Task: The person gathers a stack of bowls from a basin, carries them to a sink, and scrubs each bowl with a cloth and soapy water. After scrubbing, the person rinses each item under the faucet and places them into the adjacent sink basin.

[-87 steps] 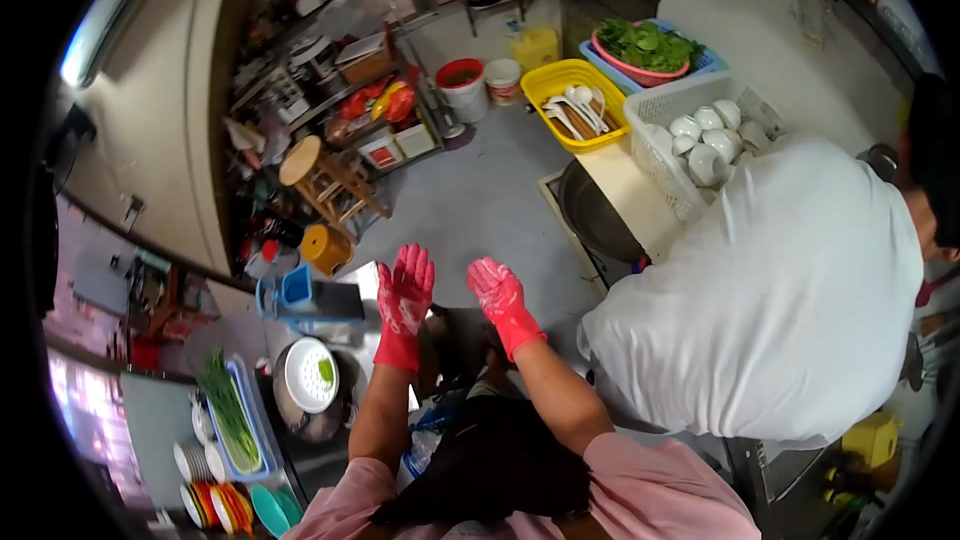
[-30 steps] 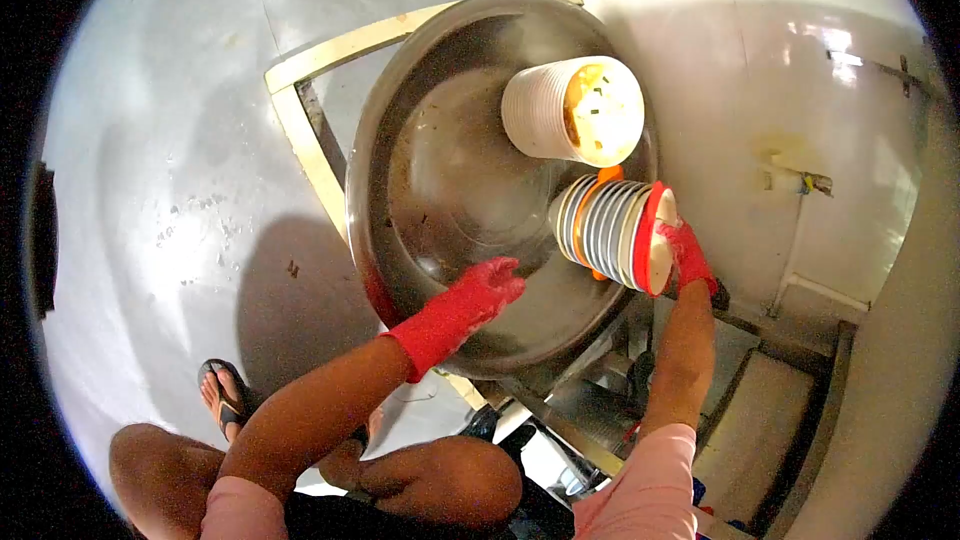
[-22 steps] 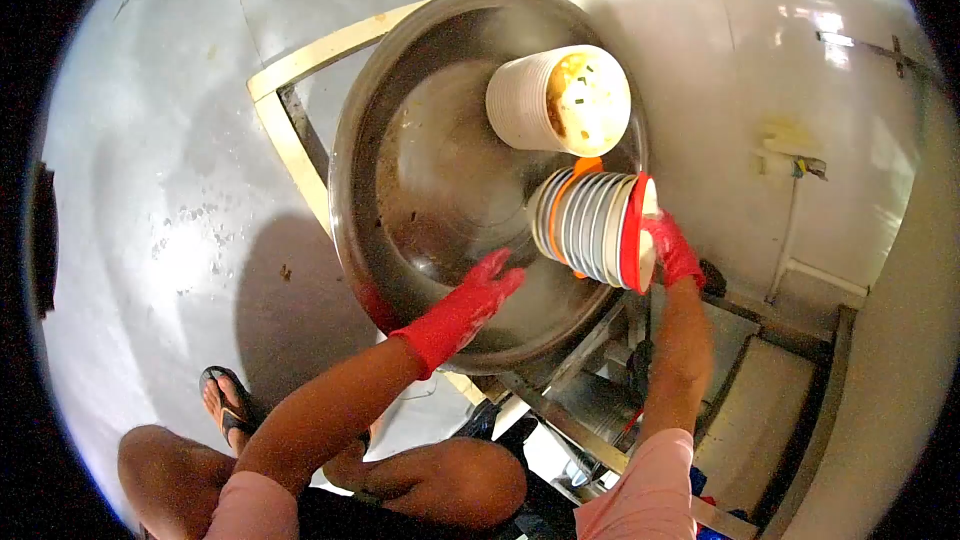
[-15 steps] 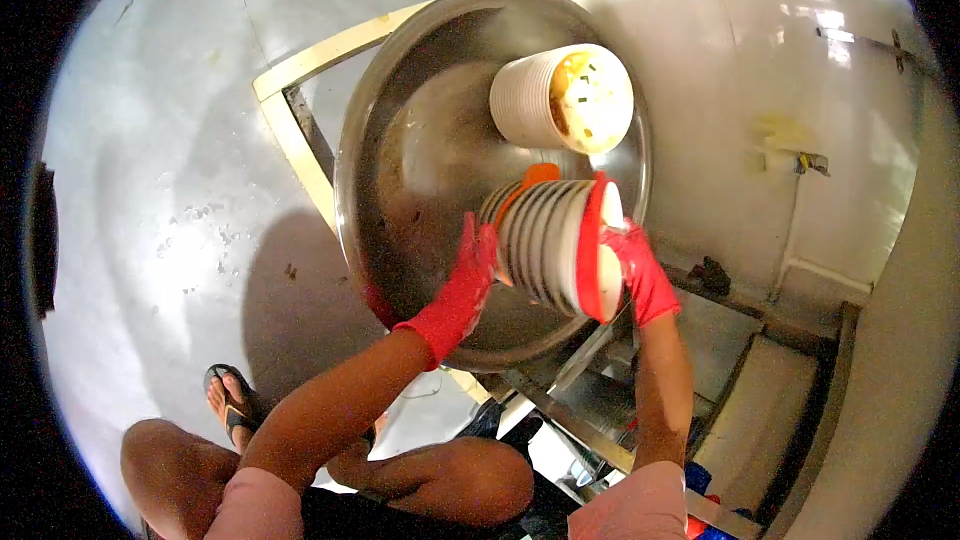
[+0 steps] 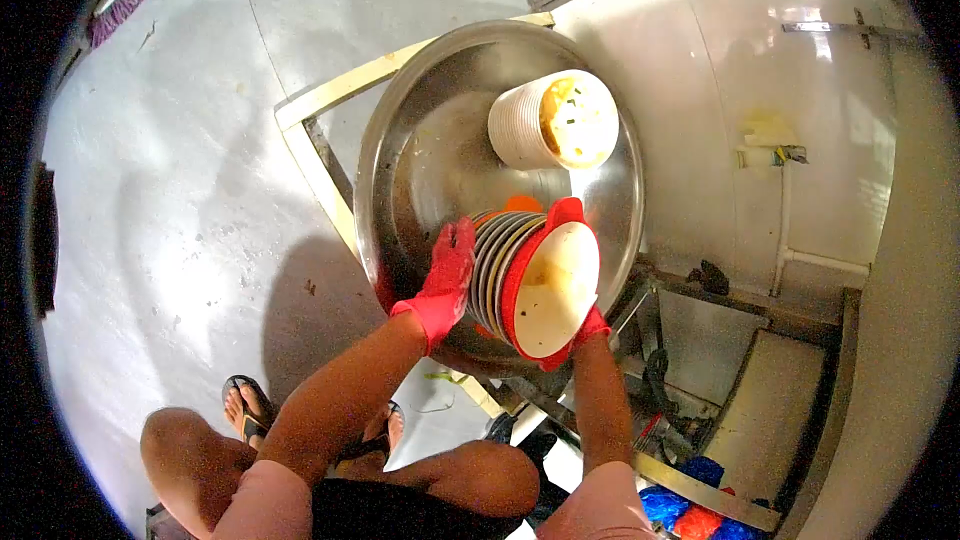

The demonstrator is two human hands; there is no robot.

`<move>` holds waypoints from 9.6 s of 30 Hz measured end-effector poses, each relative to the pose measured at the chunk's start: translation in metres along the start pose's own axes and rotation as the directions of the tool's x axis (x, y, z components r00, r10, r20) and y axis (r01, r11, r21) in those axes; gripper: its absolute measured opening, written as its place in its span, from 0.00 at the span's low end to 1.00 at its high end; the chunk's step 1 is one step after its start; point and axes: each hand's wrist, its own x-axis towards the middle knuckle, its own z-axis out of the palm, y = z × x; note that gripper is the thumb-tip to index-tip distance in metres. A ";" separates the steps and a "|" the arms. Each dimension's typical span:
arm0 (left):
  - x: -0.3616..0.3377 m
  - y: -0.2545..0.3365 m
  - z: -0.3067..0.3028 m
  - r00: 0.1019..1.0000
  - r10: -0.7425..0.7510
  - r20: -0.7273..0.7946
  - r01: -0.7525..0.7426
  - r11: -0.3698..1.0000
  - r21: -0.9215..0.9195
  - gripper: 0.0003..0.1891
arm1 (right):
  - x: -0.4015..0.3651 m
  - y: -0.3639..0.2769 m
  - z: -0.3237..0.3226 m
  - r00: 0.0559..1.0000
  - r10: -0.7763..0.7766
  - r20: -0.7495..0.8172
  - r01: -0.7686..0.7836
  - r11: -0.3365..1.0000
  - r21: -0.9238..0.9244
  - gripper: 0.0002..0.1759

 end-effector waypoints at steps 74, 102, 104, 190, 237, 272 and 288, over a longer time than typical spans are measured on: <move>-1.143 0.128 -0.243 0.833 0.525 -0.172 -0.479 0.530 -0.700 0.24 | -0.963 -0.228 0.063 0.446 0.068 0.893 -0.058 0.997 -0.047 0.20; -1.378 -0.270 -0.033 0.938 0.346 -0.001 -0.207 0.559 -0.803 0.24 | -1.147 0.004 -0.370 0.588 0.161 0.793 -0.431 0.892 0.139 0.18; -1.381 -0.284 -0.006 0.943 0.322 0.086 -0.128 0.587 -0.799 0.24 | -1.167 -0.003 -0.424 0.622 0.119 0.774 -0.382 0.909 0.168 0.18; -0.751 -0.458 0.618 0.888 -0.285 0.360 0.322 0.946 -0.047 0.39 | -0.744 0.100 -0.932 0.429 0.150 -0.891 0.324 0.895 0.306 0.52; -0.882 -0.343 0.705 0.823 -0.481 0.302 0.273 0.801 0.532 0.32 | -0.646 -0.022 -1.089 0.725 -0.454 -0.518 0.082 0.803 -0.590 0.28; -0.859 -0.412 0.760 0.918 -0.067 0.391 -0.230 0.713 0.663 0.15 | -0.683 0.015 -1.027 0.893 0.446 0.064 -0.445 0.850 0.282 0.39; -0.876 -0.429 0.639 0.728 -0.157 0.668 -0.686 -0.144 0.713 0.38 | -0.700 0.087 -0.970 0.665 -0.541 -0.515 0.304 0.826 -0.475 0.66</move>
